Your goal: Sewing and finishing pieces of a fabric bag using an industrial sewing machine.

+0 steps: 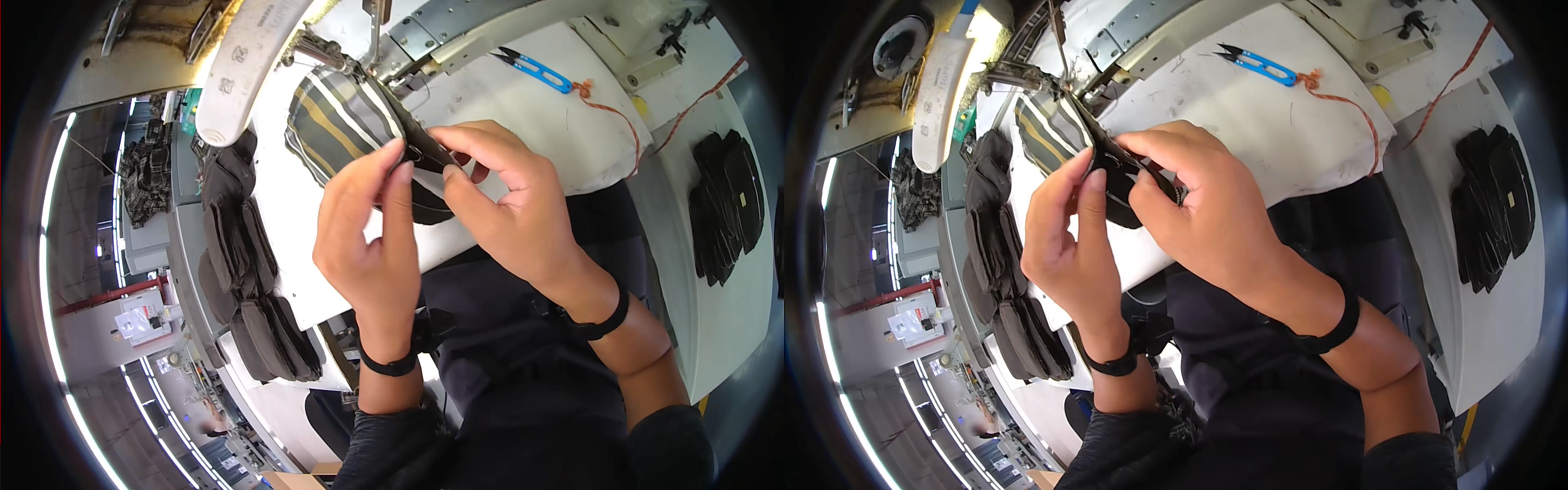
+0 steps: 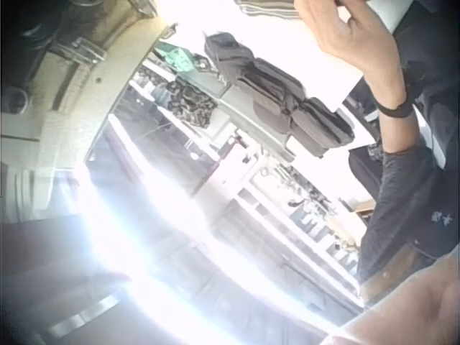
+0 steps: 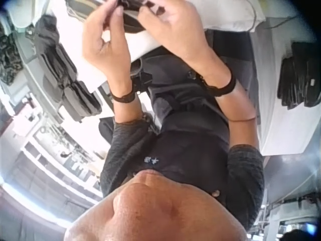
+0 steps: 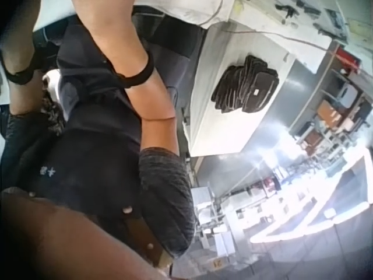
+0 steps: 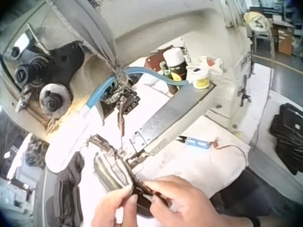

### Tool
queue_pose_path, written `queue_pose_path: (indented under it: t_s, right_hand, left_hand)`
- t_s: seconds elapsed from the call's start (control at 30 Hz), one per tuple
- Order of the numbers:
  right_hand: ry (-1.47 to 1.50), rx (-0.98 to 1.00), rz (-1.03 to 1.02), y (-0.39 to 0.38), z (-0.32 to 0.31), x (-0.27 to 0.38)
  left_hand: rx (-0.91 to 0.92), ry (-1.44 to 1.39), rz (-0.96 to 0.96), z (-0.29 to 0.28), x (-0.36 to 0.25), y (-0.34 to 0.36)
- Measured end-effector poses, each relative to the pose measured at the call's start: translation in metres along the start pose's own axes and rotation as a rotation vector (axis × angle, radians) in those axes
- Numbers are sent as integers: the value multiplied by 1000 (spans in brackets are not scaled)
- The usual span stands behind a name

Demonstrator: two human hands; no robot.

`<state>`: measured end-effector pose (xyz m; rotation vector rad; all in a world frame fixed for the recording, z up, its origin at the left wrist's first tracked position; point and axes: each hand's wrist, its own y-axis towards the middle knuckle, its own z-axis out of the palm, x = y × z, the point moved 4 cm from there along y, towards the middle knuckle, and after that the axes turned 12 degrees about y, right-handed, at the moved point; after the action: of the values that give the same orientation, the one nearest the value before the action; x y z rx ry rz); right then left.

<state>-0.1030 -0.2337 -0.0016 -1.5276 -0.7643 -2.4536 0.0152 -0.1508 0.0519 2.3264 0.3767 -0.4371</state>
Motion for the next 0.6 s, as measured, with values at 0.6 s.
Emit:
queue_pose_path:
  t_s: [0.6]
  right_hand:
    - [-18, 24, -3, -5, 11, 13]
  left_hand:
    - [-40, -32, 76, -4, 4, -7]
